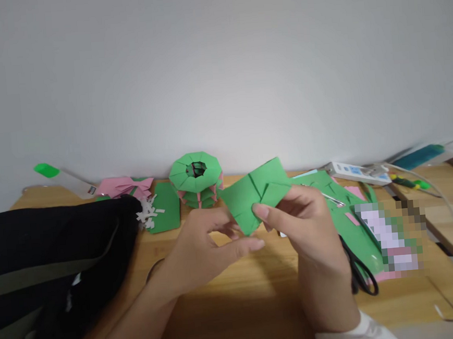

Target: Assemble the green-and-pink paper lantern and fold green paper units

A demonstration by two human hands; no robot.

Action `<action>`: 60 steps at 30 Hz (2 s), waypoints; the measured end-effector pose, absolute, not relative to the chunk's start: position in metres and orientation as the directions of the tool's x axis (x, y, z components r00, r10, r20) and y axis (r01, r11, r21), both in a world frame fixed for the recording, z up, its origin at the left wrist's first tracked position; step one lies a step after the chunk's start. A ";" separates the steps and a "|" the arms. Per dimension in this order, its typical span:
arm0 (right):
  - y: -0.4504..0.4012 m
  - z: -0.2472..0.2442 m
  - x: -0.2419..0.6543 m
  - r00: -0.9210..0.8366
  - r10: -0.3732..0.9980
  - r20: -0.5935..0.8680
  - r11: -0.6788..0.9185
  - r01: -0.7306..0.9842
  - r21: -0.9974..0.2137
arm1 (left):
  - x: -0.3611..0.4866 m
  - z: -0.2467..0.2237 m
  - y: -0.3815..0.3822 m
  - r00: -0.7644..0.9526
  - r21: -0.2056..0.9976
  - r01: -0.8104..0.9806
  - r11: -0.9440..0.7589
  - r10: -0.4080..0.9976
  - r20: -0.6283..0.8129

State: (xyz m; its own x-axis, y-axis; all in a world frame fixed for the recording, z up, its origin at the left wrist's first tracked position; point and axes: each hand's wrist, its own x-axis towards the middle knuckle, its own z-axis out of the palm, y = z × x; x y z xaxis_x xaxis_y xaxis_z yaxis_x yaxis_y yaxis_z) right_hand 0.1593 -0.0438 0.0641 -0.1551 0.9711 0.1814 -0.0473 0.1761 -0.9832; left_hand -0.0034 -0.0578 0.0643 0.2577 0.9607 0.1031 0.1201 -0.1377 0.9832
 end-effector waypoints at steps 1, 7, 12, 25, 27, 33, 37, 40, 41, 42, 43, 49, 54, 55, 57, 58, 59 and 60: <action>-0.043 0.065 0.162 -0.218 0.963 0.159 0.160 -0.012 -0.987 | -0.005 0.065 -0.057 0.281 0.988 0.090 -0.126 0.955 0.096; -0.039 0.076 0.174 -0.473 0.873 0.118 0.239 0.204 -0.950 | -0.007 0.062 -0.053 0.116 0.995 -0.081 -0.064 0.991 0.073; -0.039 0.079 0.173 -0.499 0.855 0.143 0.287 0.224 -0.931 | -0.006 0.059 -0.052 0.113 0.999 0.002 -0.043 0.993 0.042; -0.038 0.071 0.170 -0.244 0.894 0.375 0.430 0.241 -0.870 | -0.007 0.061 -0.052 0.135 0.993 -0.116 0.036 0.991 -0.020; -0.040 0.073 0.171 -0.120 0.831 0.543 0.553 0.281 -0.784 | -0.008 0.061 -0.050 0.069 0.976 -0.208 0.064 0.996 -0.050; -0.049 0.085 0.180 -0.483 0.654 0.582 0.752 0.328 -0.572 | -0.009 0.065 -0.045 0.071 0.863 -0.480 0.157 0.988 -0.140; -0.049 0.085 0.178 -0.589 0.609 0.532 0.786 0.355 -0.507 | -0.009 0.067 -0.048 0.106 0.882 -0.445 0.155 0.987 -0.120; -0.047 0.084 0.177 -0.575 0.610 0.546 0.785 0.341 -0.517 | -0.008 0.067 -0.052 0.084 0.917 -0.382 0.112 0.993 -0.086; -0.046 0.083 0.177 -0.570 0.614 0.546 0.780 0.336 -0.527 | -0.007 0.067 -0.053 0.066 0.925 -0.369 0.093 0.995 -0.074; -0.046 0.082 0.177 -0.567 0.622 0.541 0.773 0.333 -0.540 | -0.007 0.067 -0.054 0.048 0.931 -0.357 0.074 0.997 -0.061; -0.045 0.082 0.178 -0.565 0.630 0.533 0.764 0.332 -0.553 | -0.007 0.066 -0.055 0.035 0.937 -0.344 0.057 0.998 -0.048; -0.045 0.081 0.180 -0.582 0.650 0.489 0.745 0.362 -0.560 | -0.008 0.065 -0.053 -0.011 0.960 -0.281 -0.009 1.000 0.006; -0.045 0.082 0.181 -0.552 0.668 0.499 0.734 0.374 -0.567 | -0.008 0.066 -0.053 0.014 0.947 -0.322 -0.017 1.000 0.023; -0.044 0.082 0.182 -0.545 0.671 0.502 0.730 0.365 -0.578 | -0.008 0.066 -0.053 0.019 0.944 -0.331 -0.009 1.000 0.017; -0.042 0.082 0.182 -0.526 0.675 0.517 0.724 0.340 -0.600 | -0.008 0.067 -0.054 0.030 0.938 -0.346 0.002 1.000 0.009; -0.042 0.081 0.182 -0.512 0.679 0.527 0.721 0.325 -0.613 | -0.008 0.067 -0.054 0.039 0.936 -0.352 0.005 0.999 0.010; -0.041 0.080 0.181 -0.497 0.684 0.535 0.714 0.306 -0.629 | -0.008 0.067 -0.055 0.050 0.934 -0.357 0.004 0.999 0.014; -0.040 0.080 0.180 -0.478 0.690 0.544 0.707 0.282 -0.649 | -0.008 0.067 -0.055 0.063 0.933 -0.361 0.006 0.998 0.018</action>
State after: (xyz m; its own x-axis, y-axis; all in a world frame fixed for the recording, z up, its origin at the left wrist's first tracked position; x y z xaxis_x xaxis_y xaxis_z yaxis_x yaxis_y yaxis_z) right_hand 0.1800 -0.0403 0.0797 -0.4782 0.6896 0.5439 0.2820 0.7070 -0.6486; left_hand -0.0078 -0.0549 0.0668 0.0632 0.9978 0.0182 -0.3607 0.0058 0.9327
